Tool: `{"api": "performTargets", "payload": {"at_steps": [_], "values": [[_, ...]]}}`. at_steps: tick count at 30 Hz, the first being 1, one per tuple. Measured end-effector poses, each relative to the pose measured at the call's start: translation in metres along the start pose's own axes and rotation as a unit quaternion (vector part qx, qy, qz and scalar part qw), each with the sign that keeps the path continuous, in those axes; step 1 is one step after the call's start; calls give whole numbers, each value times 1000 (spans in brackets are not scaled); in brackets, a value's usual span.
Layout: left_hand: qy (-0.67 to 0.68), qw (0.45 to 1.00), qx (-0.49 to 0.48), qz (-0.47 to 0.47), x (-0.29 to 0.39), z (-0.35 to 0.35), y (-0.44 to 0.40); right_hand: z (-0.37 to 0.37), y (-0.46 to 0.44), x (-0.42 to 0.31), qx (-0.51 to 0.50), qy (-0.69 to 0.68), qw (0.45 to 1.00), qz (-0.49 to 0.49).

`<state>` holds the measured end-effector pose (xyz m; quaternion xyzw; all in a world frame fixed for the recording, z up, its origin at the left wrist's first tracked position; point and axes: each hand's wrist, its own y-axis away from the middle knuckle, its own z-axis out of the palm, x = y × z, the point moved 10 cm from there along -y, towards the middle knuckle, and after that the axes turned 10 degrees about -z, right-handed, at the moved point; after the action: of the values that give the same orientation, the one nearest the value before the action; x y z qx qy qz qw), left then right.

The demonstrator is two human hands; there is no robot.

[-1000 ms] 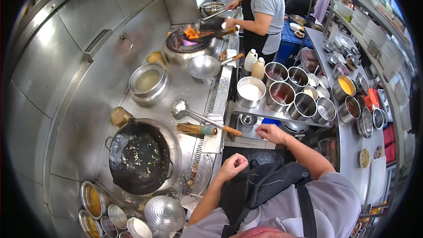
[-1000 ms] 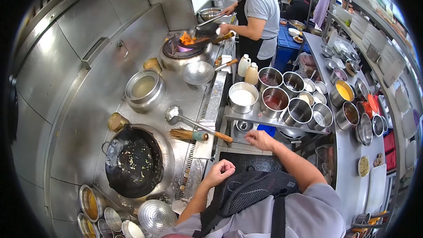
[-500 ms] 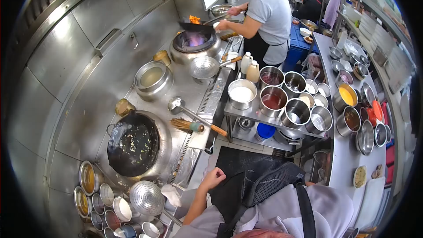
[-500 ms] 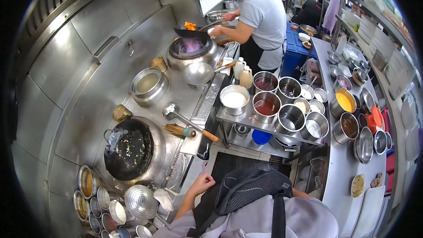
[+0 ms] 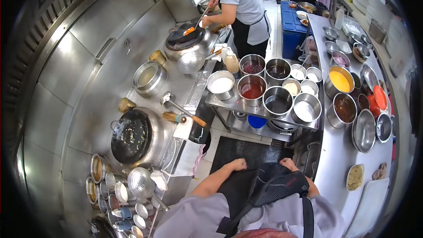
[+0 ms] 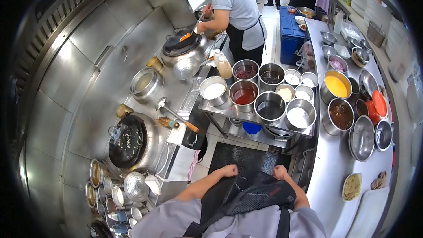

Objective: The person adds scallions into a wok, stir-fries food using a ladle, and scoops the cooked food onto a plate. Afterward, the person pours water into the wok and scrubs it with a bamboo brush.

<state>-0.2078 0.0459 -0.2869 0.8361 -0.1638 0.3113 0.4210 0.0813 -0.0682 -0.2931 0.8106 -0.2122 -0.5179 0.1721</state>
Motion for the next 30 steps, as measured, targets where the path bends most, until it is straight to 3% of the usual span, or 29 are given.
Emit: {"api": "performTargets", "payload": {"at_steps": [2, 4, 5, 6, 8, 10, 12, 16, 20, 21, 22, 24, 25, 26, 27, 28, 30], "values": [[-198, 976, -92, -13, -28, 34, 5, -3, -5, 58, -8, 26, 998, -52], [-6, 999, 2, -46, -41, 16, 36, -12, 10, 113, 31, 70, 996, -49], [79, 993, 19, -85, -58, 15, 50, 24, -33, 239, 30, 116, 992, 37], [162, 979, 36, -122, -79, 15, 59, 15, 2, 244, 19, 111, 993, 44], [75, 982, 46, -164, -122, 21, 79, 4, 36, 246, -2, 103, 992, 73], [61, 950, 29, -305, -186, 49, 96, 0, 53, 244, -21, 99, 991, 86], [257, 835, 9, -487, -151, 63, 163, -2, 55, 237, -36, 95, 991, 84], [395, 798, -91, -446, -141, 103, 167, 1, 35, 199, -71, 107, 991, 43], [423, 791, -154, -416, -150, 122, 157, 0, -18, 126, -119, 158, 979, -57], [423, 793, -161, -409, -151, 128, 154, -2, -35, 97, -152, 195, 963, -105], [425, 793, -166, -403, -152, 135, 153, 8, -52, 102, -268, 255, 913, -173], [423, 802, -170, -387, -154, 141, 145, -6, -45, 66, -316, 430, 713, -456], [415, 809, -166, -382, -159, 145, 139, -36, -69, 75, -314, 325, 866, -215], [409, 815, -159, -378, -164, 148, 134, -78, -78, 85, -201, 183, 962, 10], [390, 828, -142, -377, -175, 153, 125, -99, -78, 46, -171, 259, 949, -56], [362, 848, -111, -371, -186, 150, 111, -134, -71, 31, -78, 236, 968, 26], [270, 893, -8, -359, -204, 142, 92, -155, -74, 23, 35, 120, 992, 19]]}}
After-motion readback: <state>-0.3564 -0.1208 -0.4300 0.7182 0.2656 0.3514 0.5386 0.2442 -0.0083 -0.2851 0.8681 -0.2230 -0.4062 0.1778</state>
